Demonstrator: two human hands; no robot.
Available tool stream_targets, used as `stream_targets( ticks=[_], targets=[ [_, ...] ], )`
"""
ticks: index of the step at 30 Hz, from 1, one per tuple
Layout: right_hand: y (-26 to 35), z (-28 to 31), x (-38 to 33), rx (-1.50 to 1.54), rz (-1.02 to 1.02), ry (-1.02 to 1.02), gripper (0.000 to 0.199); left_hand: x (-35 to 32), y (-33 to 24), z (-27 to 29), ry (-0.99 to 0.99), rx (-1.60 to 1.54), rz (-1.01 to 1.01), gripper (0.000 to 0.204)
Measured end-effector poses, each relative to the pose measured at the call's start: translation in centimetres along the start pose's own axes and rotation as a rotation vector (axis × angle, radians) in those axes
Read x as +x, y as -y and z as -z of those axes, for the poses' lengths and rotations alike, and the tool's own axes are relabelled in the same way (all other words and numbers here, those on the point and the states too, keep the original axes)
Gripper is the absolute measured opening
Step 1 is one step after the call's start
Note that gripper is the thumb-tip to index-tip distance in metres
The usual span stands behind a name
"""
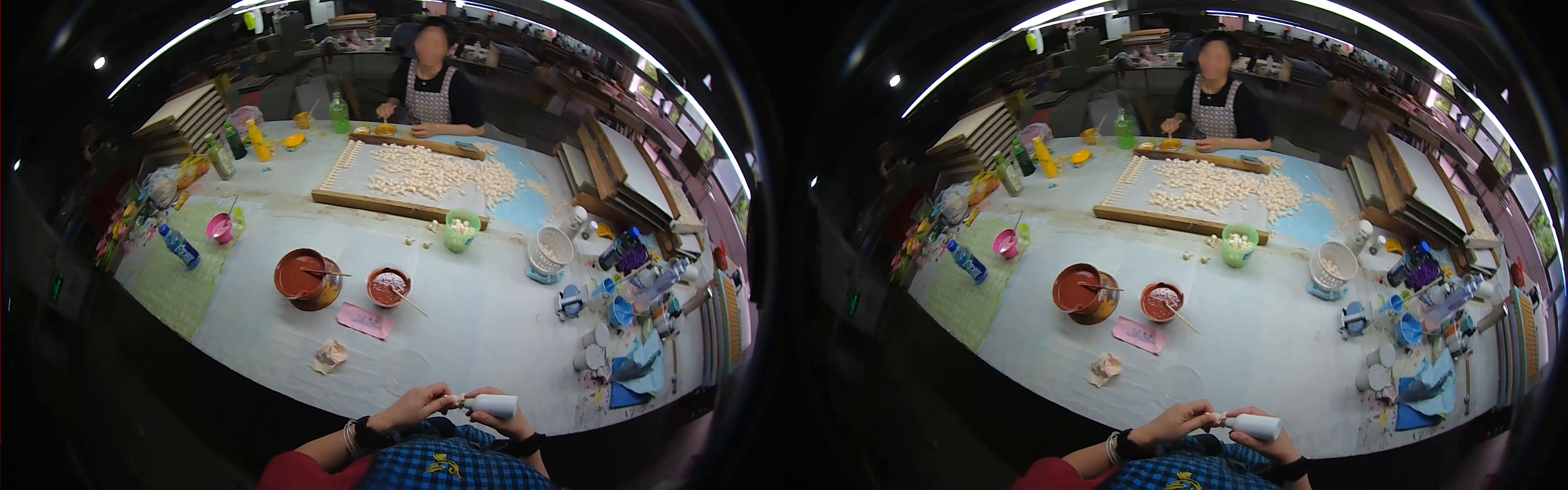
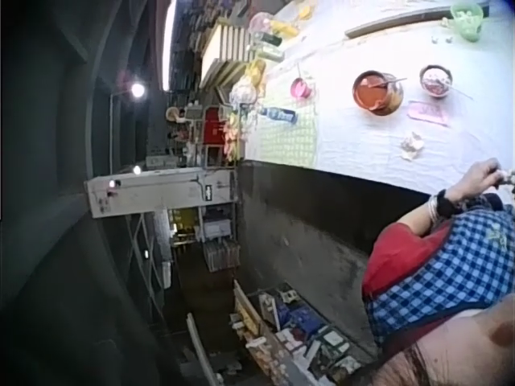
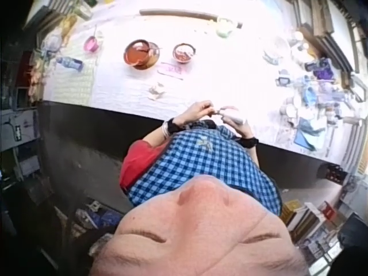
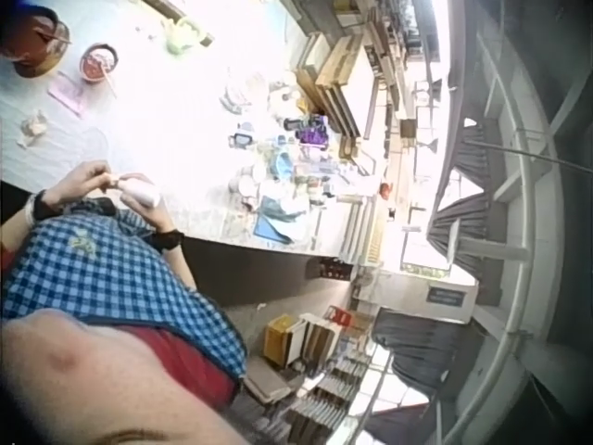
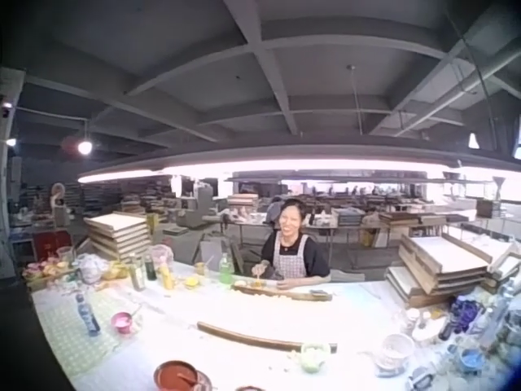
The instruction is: Applying glue or adhesive to small manufactured components on a grid tray.
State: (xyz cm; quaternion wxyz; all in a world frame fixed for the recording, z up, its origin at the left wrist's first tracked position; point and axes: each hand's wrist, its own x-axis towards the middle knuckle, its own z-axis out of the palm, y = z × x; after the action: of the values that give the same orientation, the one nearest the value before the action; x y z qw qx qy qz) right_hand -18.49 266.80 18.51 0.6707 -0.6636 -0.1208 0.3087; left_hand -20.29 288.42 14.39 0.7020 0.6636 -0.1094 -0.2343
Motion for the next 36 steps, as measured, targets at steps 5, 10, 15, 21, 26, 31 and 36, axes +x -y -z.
stream_targets(
  ticks=[5, 10, 15, 21, 26, 31, 36],
  targets=[
    [0.8, 0.4, 0.8, -0.079, 0.042, 0.051, 0.031, 0.5, 1.0, 0.3, -0.061, 0.008, 0.019, 0.023],
    [1.3, 0.9, 0.1, -0.056, 0.075, 0.038, 0.032, 0.9, -0.7, -0.2, -0.003, 0.03, 0.045, 0.019],
    [0.7, 0.3, 0.2, -0.014, 0.07, 0.078, 0.032, -0.1, 1.5, -0.1, -0.098, 0.007, 0.035, 0.024],
    [0.3, 0.3, -2.2, 0.139, 0.028, -0.071, 0.032, 1.2, -0.2, -1.6, 0.046, 0.102, -0.011, 0.027],
    [0.3, 0.2, -0.7, 0.161, -0.006, -0.001, 0.031, 0.4, -0.6, -0.8, 0.012, 0.046, -0.014, 0.027],
    [0.7, -0.2, -0.1, 0.145, -0.044, 0.04, 0.033, -0.6, -0.2, -0.6, -0.042, 0.033, -0.011, 0.027],
    [0.7, 0.1, -0.4, 0.043, -0.02, 0.032, 0.033, -0.2, 0.0, -1.1, -0.048, 0.03, -0.031, 0.027]
  ],
)
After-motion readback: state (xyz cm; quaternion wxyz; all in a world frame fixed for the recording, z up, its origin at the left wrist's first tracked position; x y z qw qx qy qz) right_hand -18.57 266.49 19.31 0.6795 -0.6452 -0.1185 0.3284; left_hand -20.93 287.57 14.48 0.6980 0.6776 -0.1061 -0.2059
